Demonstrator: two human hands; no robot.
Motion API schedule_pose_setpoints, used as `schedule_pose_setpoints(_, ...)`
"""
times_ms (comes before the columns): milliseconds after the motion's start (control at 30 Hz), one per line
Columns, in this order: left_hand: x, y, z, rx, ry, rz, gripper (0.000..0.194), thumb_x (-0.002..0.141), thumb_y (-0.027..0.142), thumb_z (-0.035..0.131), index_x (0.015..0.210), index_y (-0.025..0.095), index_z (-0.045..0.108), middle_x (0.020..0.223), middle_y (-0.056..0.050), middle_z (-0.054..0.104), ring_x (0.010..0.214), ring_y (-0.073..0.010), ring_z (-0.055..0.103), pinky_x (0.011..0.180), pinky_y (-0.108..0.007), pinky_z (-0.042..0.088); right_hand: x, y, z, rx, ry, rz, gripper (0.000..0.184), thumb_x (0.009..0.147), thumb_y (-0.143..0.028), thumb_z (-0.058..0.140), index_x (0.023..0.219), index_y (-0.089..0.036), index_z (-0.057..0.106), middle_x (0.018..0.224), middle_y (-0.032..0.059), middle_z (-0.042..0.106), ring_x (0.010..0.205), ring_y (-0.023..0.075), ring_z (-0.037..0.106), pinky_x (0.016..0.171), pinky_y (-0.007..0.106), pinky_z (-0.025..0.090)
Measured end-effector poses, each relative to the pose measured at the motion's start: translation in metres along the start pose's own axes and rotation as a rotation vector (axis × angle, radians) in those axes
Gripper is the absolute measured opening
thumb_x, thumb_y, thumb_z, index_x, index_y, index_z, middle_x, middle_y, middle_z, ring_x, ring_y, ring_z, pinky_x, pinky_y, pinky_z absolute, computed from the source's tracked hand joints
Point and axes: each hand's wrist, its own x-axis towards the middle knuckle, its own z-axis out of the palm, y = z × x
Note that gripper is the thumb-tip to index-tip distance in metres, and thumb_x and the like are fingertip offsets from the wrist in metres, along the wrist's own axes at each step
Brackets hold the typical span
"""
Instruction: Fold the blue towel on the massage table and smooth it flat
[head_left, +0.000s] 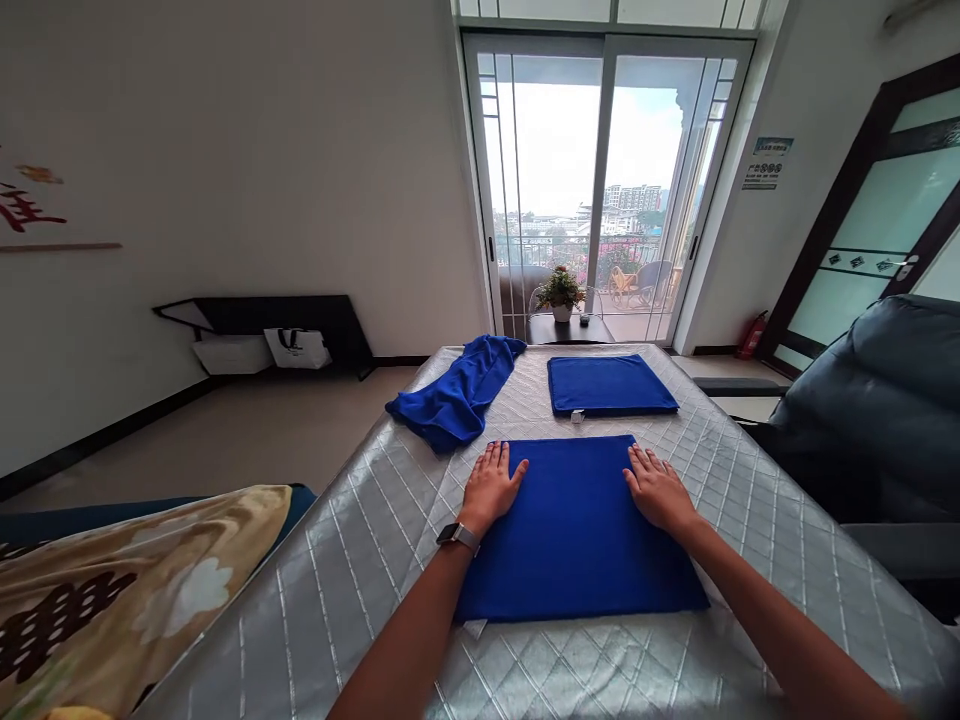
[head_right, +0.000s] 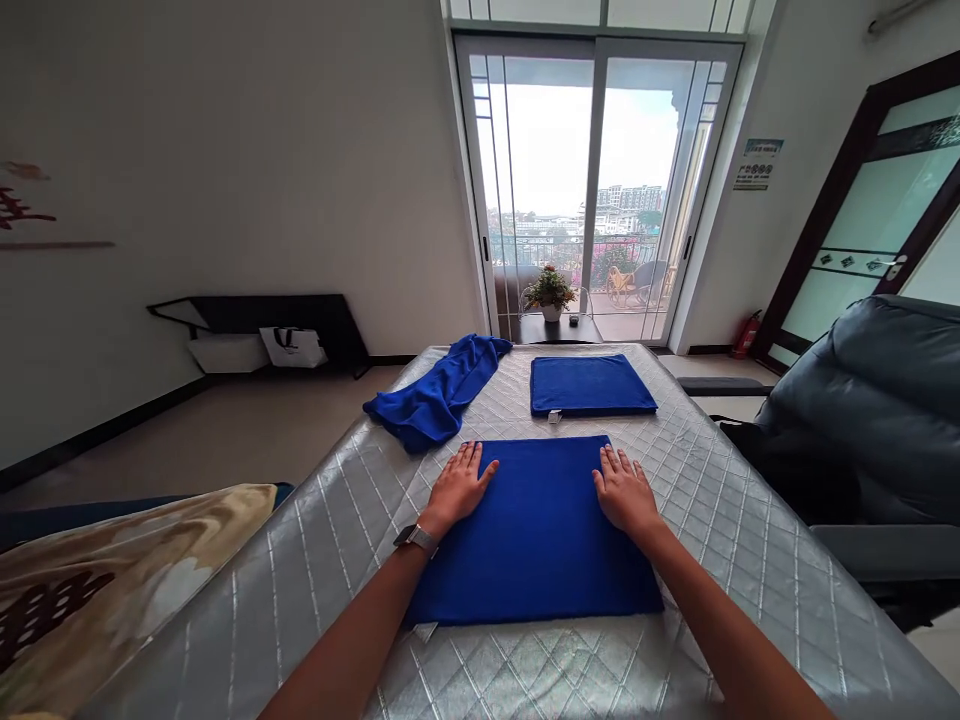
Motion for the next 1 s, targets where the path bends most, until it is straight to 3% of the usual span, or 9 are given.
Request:
schedule_pose_setpoints(233,0.001,0.000,-0.002,-0.007,-0.032,0.000,0.083,0.103,0.065,0.018,0.158,0.004,0.034,0.166,-0.020,0.031,0.156,-0.0293,0.026,0.127,-0.048,0.024,-0.010,-0.002,0.015,0.057,-0.029,0.034,0.067,0.105,-0.043,0.017,0.165,-0.011,0.017,0.172,0.0060,0.014,0.158,0.0224,0.013,0.127,0.044,0.010)
schedule_pose_setpoints(433,0.002,-0.003,-0.006,0.032,-0.038,0.003,0.081,0.104,0.063,0.019,0.158,0.004,0.034,0.166,-0.020,0.030,0.155,-0.0298,0.027,0.127,-0.049,0.024,-0.009,-0.003,0.012,0.090,-0.033,0.039,0.068,0.105,-0.043,0.017,0.165,-0.011,0.015,0.172,0.0049,0.013,0.159,0.0223,0.011,0.127,0.043,0.007)
schedule_pose_setpoints(533,0.000,0.004,-0.011,0.084,0.015,0.019,0.079,0.104,0.060,0.019,0.157,0.005,0.036,0.165,-0.021,0.033,0.154,-0.0304,0.030,0.126,-0.051,0.025,-0.010,-0.004,0.010,0.098,-0.025,0.041,0.068,0.105,-0.043,0.017,0.164,-0.010,0.016,0.172,0.0055,0.014,0.158,0.0227,0.012,0.127,0.044,0.007)
schedule_pose_setpoints(633,-0.006,0.036,-0.013,0.073,0.042,0.128,0.077,0.105,0.059,0.017,0.156,0.006,0.038,0.164,-0.020,0.036,0.154,-0.0288,0.030,0.126,-0.049,0.027,-0.011,-0.006,0.008,0.115,-0.022,0.038,0.068,0.105,-0.043,0.017,0.164,-0.010,0.017,0.171,0.0068,0.014,0.158,0.0232,0.012,0.127,0.044,0.006)
schedule_pose_setpoints(800,-0.023,0.132,-0.002,-0.070,-0.010,0.443,0.072,0.106,0.058,0.017,0.157,0.013,0.039,0.164,-0.014,0.038,0.154,-0.0239,0.031,0.126,-0.044,0.029,-0.012,-0.005,0.008,0.116,-0.005,0.031,0.067,0.106,-0.042,0.018,0.164,-0.010,0.018,0.171,0.0080,0.017,0.158,0.0239,0.014,0.127,0.043,0.008)
schedule_pose_setpoints(867,-0.026,0.163,0.005,-0.114,-0.006,0.507,0.070,0.106,0.056,0.018,0.157,0.013,0.039,0.165,-0.014,0.038,0.155,-0.0236,0.030,0.127,-0.044,0.027,-0.013,-0.003,0.009,0.095,-0.007,0.016,0.066,0.106,-0.041,0.019,0.164,-0.010,0.019,0.171,0.0080,0.017,0.158,0.0238,0.014,0.127,0.043,0.009)
schedule_pose_setpoints(933,-0.027,0.179,0.011,-0.137,-0.015,0.514,0.068,0.106,0.054,0.019,0.157,0.013,0.039,0.164,-0.014,0.039,0.155,-0.0244,0.030,0.127,-0.046,0.028,-0.013,-0.002,0.010,0.078,-0.010,-0.009,0.065,0.106,-0.040,0.020,0.164,-0.013,0.021,0.171,0.0075,0.016,0.158,0.0232,0.014,0.127,0.043,0.010)
schedule_pose_setpoints(1000,-0.028,0.178,0.013,-0.139,-0.024,0.488,0.068,0.106,0.055,0.020,0.158,0.015,0.038,0.163,-0.015,0.040,0.154,-0.0253,0.031,0.126,-0.047,0.029,-0.013,-0.001,0.010,0.079,-0.010,-0.013,0.064,0.106,-0.040,0.020,0.164,-0.014,0.022,0.171,0.0072,0.015,0.158,0.0228,0.014,0.127,0.044,0.011)
